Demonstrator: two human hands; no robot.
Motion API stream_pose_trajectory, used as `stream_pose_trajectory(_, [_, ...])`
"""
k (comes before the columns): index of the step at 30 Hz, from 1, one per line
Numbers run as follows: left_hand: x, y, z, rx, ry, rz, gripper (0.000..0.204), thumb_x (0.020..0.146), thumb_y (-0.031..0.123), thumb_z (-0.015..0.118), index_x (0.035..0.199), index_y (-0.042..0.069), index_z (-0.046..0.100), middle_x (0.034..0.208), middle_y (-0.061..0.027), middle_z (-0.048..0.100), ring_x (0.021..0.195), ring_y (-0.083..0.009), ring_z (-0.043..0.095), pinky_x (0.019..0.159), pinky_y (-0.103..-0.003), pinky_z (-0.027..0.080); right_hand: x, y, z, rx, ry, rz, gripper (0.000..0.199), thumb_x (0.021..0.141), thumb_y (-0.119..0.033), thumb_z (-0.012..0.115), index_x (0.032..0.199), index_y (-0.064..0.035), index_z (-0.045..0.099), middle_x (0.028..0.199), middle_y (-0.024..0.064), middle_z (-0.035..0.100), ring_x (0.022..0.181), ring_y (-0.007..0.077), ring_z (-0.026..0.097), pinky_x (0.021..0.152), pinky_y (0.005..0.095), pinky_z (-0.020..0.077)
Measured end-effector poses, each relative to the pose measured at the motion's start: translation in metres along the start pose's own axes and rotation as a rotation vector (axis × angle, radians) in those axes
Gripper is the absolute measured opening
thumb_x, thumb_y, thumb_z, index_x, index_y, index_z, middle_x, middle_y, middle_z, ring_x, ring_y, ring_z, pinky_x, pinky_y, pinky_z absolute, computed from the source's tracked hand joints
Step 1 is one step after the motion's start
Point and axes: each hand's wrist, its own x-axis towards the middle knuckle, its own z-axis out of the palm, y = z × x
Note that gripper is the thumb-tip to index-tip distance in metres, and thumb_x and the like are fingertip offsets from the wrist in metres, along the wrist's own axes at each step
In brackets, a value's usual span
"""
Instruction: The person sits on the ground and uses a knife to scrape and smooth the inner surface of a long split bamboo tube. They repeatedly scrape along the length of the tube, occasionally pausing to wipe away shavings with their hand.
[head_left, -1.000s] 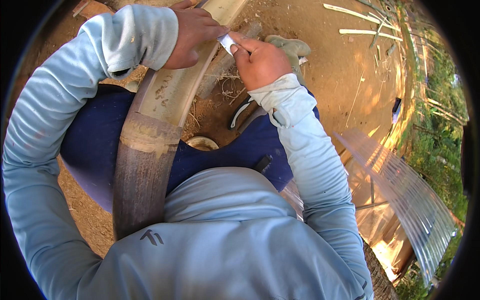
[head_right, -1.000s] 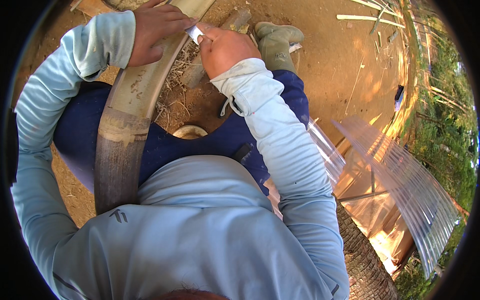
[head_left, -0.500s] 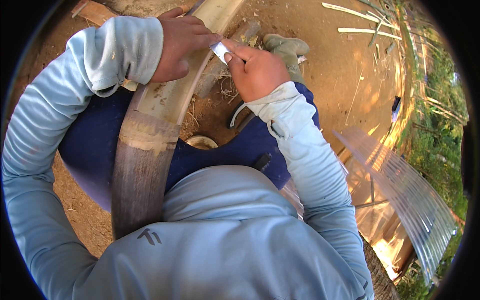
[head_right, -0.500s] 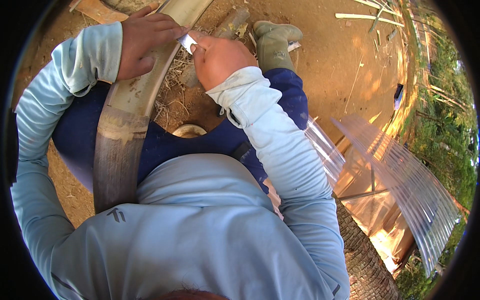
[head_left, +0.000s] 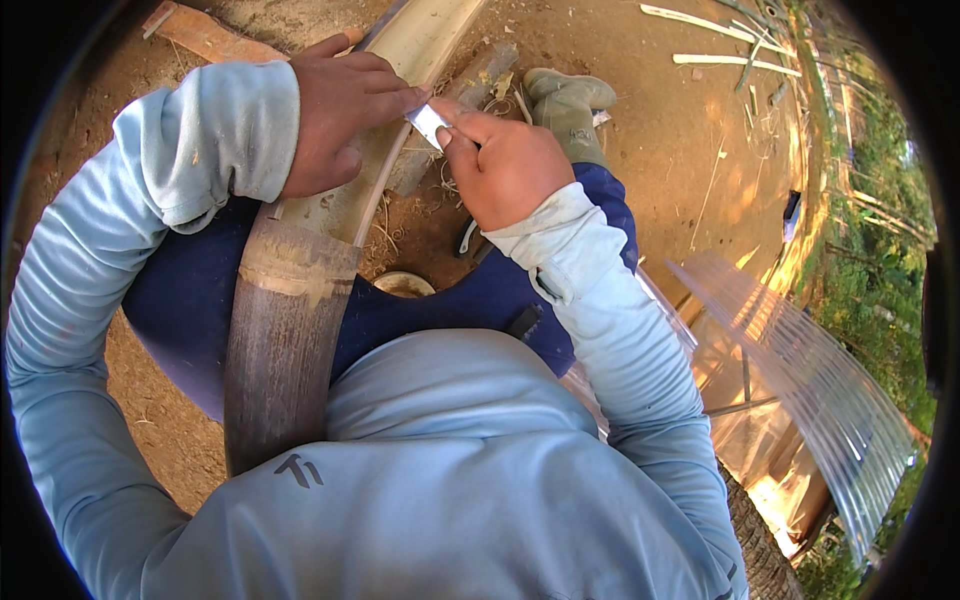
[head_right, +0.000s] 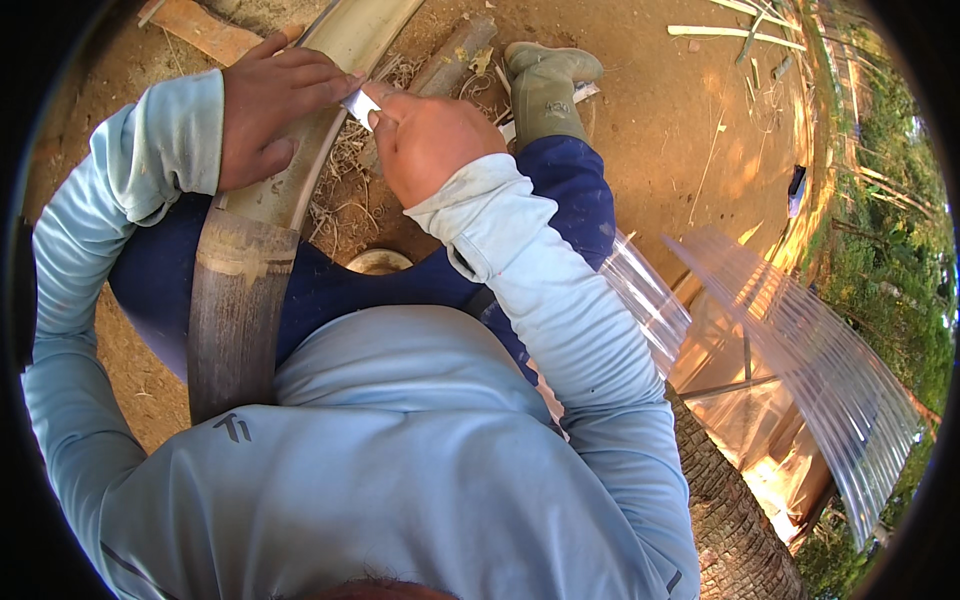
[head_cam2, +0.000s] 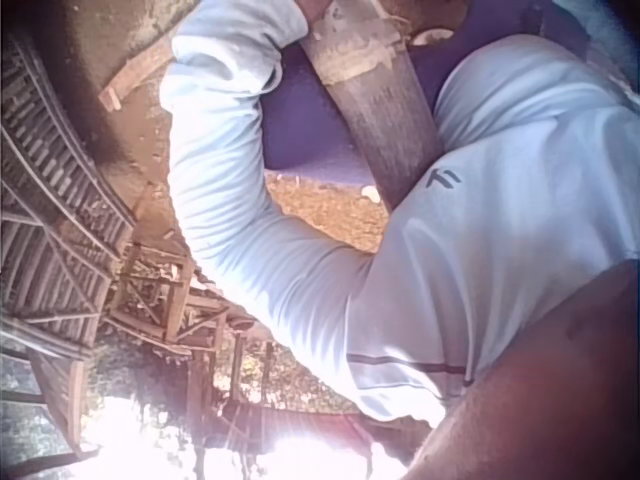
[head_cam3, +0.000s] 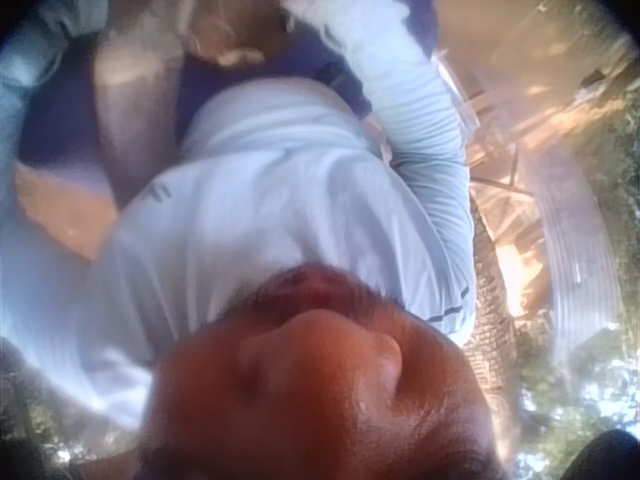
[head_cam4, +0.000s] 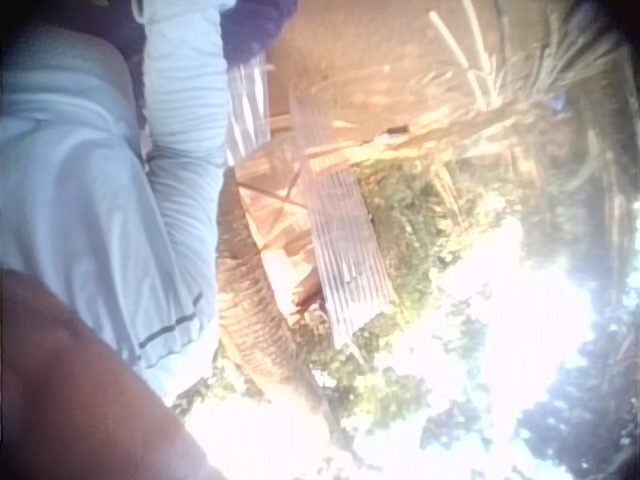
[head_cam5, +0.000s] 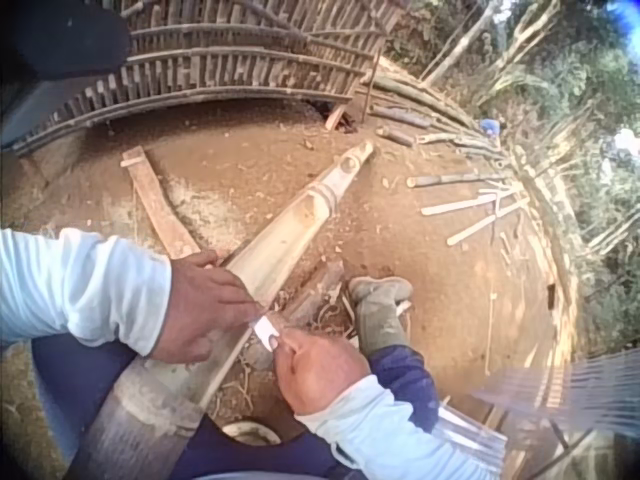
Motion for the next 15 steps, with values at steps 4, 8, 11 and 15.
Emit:
stream_pose_trajectory(4, [-0.002,0.001,0.001,-0.008,0.013,0.014,0.081,0.069,0.008,0.060,0.148,-0.001,0.042,0.139,-0.0214,0.054,0.137,-0.0365,0.046,0.122,-0.060,0.022,-0.001,-0.004,-0.004,0.005,-0.047,0.027,0.027,0.097,-0.024,0.058,0.118,-0.0151,0.073,0.079,0.0212,0.069,0.075,0.0431,0.066,0.071,0.0523,0.0545])
stream_pose_trajectory(8, [-0.004,0.002,-0.008,-0.038,-0.022,0.028,0.073,0.082,0.025,0.062,0.146,-0.005,0.043,0.140,-0.0235,0.054,0.136,-0.0388,0.047,0.121,-0.060,0.022,-0.004,-0.004,-0.002,0.030,0.002,-0.009,0.028,0.097,-0.024,0.058,0.119,-0.0157,0.073,0.081,0.0213,0.070,0.076,0.0431,0.067,0.072,0.0519,0.0549])
stream_pose_trajectory(11, [-0.004,0.006,-0.013,-0.100,-0.059,0.004,0.092,0.086,0.062,0.063,0.144,-0.008,0.045,0.141,-0.0263,0.052,0.136,-0.0405,0.046,0.121,-0.060,0.022,-0.005,-0.003,0.001,0.051,0.019,-0.022,0.029,0.097,-0.024,0.058,0.120,-0.0160,0.073,0.083,0.0215,0.070,0.077,0.0429,0.067,0.073,0.0512,0.0553])
stream_pose_trajectory(15, [-0.009,0.008,-0.017,-0.102,-0.035,0.037,0.132,0.060,0.091,0.067,0.143,-0.009,0.045,0.142,-0.0278,0.051,0.138,-0.0411,0.046,0.121,-0.061,0.020,-0.007,-0.004,0.001,0.061,0.020,-0.019,0.028,0.097,-0.024,0.058,0.119,-0.0159,0.073,0.085,0.0215,0.071,0.077,0.0427,0.067,0.073,0.0502,0.0557])
